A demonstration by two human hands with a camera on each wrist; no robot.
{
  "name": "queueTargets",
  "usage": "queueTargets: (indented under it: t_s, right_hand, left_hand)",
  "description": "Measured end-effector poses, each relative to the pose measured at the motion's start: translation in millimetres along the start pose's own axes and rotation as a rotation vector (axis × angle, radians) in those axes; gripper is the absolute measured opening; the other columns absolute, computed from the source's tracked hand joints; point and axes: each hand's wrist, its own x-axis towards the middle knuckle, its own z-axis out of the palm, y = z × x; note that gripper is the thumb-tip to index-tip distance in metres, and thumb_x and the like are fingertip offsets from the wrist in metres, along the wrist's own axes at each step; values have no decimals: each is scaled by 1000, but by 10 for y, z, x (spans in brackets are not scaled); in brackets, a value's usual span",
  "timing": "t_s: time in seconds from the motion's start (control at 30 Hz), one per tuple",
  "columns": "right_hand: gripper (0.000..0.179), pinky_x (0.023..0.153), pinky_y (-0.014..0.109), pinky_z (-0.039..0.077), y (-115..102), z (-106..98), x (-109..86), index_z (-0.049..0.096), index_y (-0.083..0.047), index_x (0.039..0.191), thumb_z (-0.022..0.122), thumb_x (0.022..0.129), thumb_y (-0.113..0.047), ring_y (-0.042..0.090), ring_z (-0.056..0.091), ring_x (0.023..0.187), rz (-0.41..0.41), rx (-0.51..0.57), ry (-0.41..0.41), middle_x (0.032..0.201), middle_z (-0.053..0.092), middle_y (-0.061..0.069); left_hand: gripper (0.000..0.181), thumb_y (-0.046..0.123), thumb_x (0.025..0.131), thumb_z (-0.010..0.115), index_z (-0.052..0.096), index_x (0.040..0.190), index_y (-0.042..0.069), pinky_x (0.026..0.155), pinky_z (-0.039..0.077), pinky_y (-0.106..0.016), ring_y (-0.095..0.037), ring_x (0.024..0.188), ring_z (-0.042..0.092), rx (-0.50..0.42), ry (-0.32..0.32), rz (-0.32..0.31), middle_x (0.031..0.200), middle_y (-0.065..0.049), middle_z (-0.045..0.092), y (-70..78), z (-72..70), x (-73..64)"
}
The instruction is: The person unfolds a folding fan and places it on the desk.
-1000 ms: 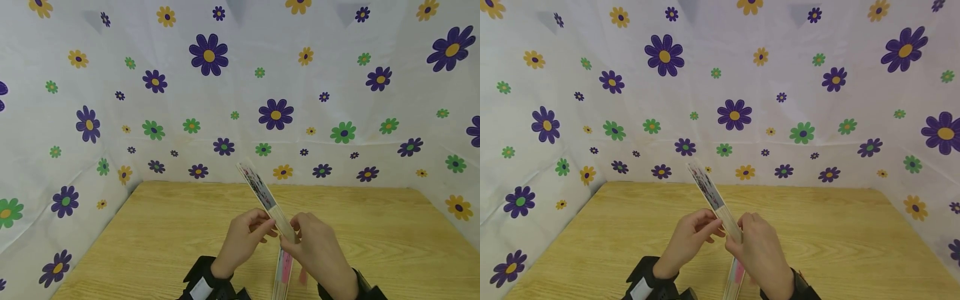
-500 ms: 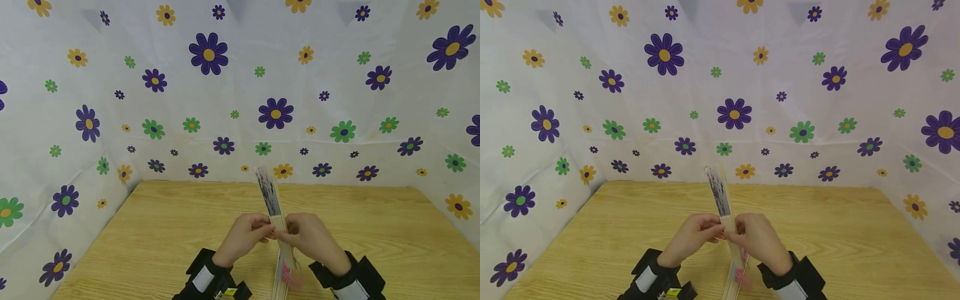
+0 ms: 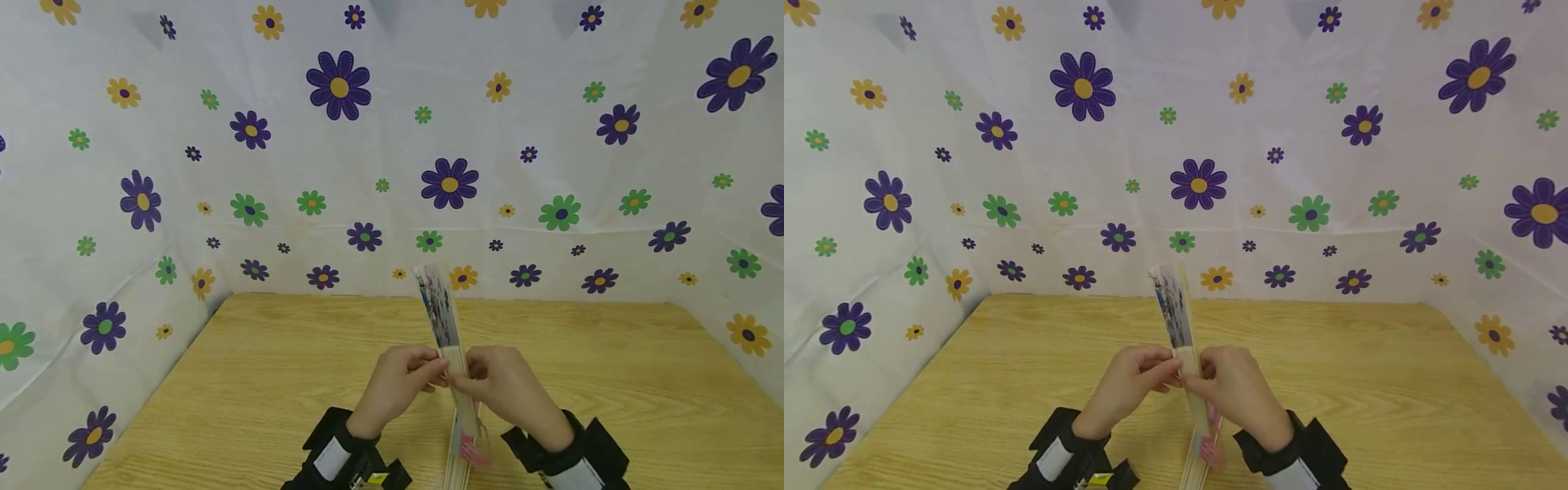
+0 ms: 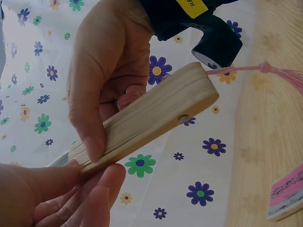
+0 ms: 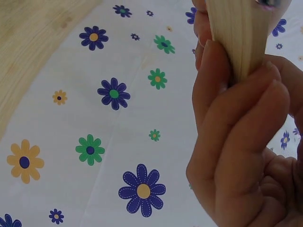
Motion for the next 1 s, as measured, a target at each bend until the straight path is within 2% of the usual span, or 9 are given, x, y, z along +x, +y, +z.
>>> queueTargets:
  t_s: [0.2,0.3,0.47,0.73,1.0]
  right_hand:
    - [13,45,25,51,4,-25,8,70,-1,75,73,85,-8,8,61,55,29,36,-18,68,73,9]
    - [15,44,23,48,4,-14,17,71,-1,73,72,86,-10,6,57,52,51,47,-19,66,73,8]
    - [21,42,23,47,-5,-8,13,71,-3,70,71,88,-14,5,52,47,59,57,-2,61,71,6]
    - [25,38,23,43,7,-14,6,67,-4,62,73,86,-10,5,50,43,90,19,54,54,65,3]
    - [25,39,19,30,21,-19,15,68,-5,62,74,85,-11,3,42,43,92,5,54,54,65,2]
  left_hand:
    - [20,7,96,60,71,95,-11,65,63,-47,-36,75,71,-28,7,-21,84,-29,74,25,-12,-4]
    - [20,6,96,60,71,95,-11,64,63,-46,-38,76,70,-20,8,-21,83,-29,74,23,-11,-6]
    - [19,6,96,60,71,94,-10,63,64,-42,-35,74,71,-2,8,-20,81,-28,74,34,-16,-7]
    - [17,4,96,60,71,95,-10,65,63,-44,-30,74,71,-2,5,-28,82,-28,74,41,-39,-22]
    - [18,4,96,60,70,96,-10,65,63,-44,-32,74,71,6,-2,-43,83,-29,74,41,-39,-17]
